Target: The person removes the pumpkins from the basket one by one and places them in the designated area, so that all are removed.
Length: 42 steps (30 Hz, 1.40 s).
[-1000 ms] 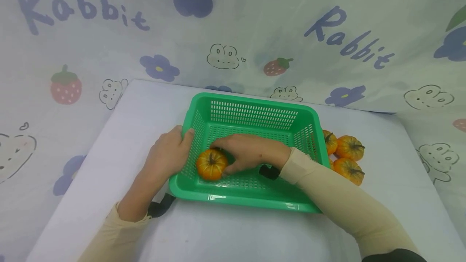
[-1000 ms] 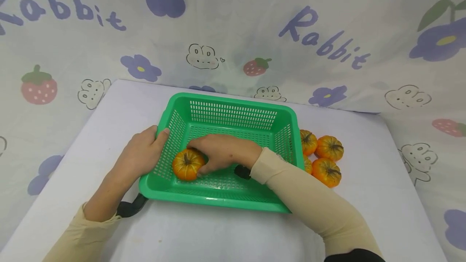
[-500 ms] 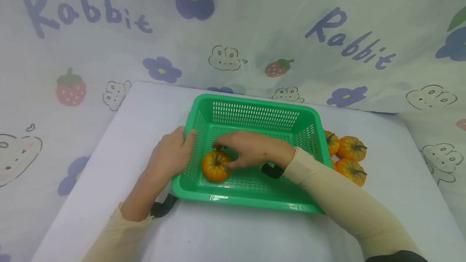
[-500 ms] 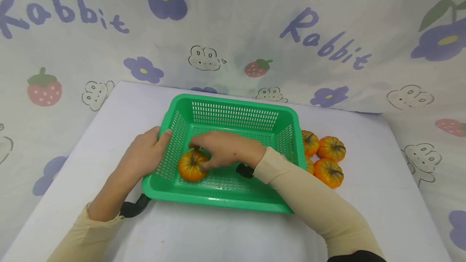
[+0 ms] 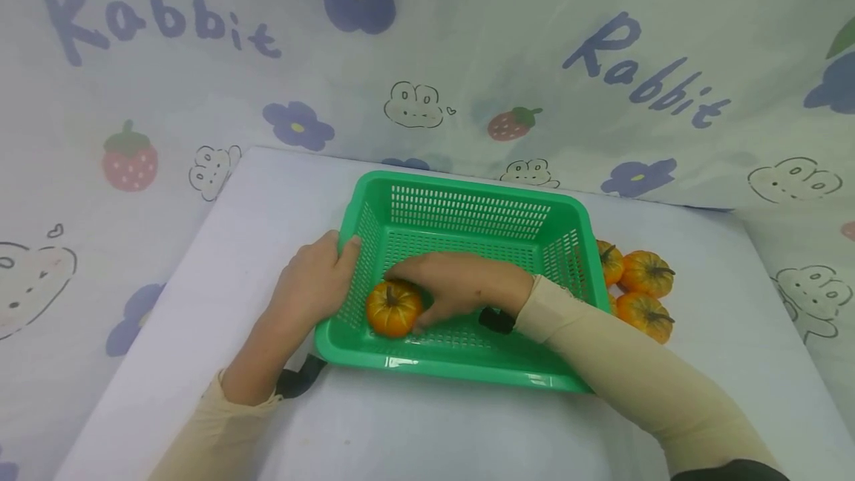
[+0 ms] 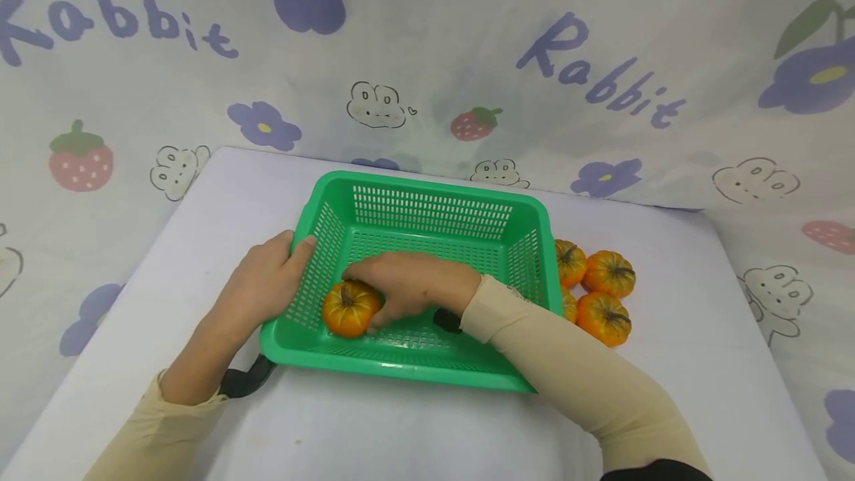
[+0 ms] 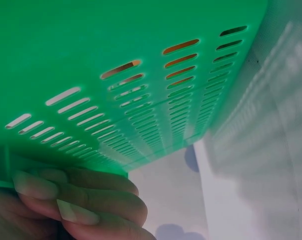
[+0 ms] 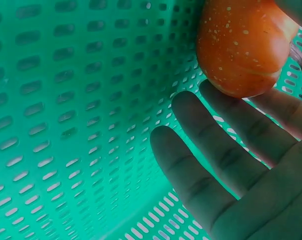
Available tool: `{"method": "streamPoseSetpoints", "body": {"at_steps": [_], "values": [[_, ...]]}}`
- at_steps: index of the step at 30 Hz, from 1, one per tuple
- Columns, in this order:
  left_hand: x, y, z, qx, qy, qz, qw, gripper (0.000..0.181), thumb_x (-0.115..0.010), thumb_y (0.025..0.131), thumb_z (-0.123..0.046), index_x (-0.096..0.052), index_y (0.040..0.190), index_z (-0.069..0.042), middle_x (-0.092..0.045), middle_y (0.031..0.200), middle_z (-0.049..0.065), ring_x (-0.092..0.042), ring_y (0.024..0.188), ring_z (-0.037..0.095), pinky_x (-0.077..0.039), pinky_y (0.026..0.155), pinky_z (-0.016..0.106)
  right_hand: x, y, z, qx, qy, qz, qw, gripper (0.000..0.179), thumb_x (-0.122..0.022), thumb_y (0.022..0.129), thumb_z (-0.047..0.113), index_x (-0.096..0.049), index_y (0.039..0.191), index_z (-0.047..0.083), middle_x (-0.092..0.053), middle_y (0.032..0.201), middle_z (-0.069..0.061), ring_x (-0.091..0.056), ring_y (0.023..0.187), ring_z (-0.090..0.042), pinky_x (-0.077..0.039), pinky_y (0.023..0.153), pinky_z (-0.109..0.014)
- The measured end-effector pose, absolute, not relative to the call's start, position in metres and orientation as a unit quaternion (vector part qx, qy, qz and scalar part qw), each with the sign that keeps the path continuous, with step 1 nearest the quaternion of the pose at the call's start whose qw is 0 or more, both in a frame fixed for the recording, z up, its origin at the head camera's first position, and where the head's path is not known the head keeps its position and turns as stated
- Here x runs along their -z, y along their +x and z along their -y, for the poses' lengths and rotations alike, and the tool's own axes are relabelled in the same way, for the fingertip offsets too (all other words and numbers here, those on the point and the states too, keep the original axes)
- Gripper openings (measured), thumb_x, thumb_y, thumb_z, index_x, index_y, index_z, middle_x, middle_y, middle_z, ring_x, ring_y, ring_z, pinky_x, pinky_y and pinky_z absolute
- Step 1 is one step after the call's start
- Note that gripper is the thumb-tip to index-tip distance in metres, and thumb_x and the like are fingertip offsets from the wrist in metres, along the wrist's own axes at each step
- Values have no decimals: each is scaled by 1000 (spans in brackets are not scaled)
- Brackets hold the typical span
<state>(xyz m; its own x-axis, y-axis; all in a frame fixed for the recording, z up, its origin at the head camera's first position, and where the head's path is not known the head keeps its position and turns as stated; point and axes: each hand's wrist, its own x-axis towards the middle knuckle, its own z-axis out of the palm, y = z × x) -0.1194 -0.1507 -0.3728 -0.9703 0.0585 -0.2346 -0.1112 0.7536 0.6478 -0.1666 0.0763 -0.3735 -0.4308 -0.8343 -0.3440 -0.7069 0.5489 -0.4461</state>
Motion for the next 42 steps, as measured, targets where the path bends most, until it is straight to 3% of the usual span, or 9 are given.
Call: {"method": "streamPoseSetpoints", "body": {"at_steps": [14, 42], "values": [[372, -121, 151, -343, -16, -931, 122, 49, -31, 113, -47, -51, 110, -3, -56, 78, 13, -59, 60, 24, -52, 49, 35, 374, -166, -75, 117, -462, -838, 265, 82, -85, 87, 45, -50, 152, 9, -58, 149, -1, -55, 134, -17, -42, 114, -34], [374, -121, 151, -335, -16, -934, 120, 49, -31, 113, -46, -53, 113, -2, -56, 79, 13, -58, 64, 25, -51, 52, 35, 352, -168, -83, 147, -455, -846, 237, 80, -83, 90, 37, -46, 154, 5, -55, 151, -6, -54, 134, -18, -41, 114, -33]]}}
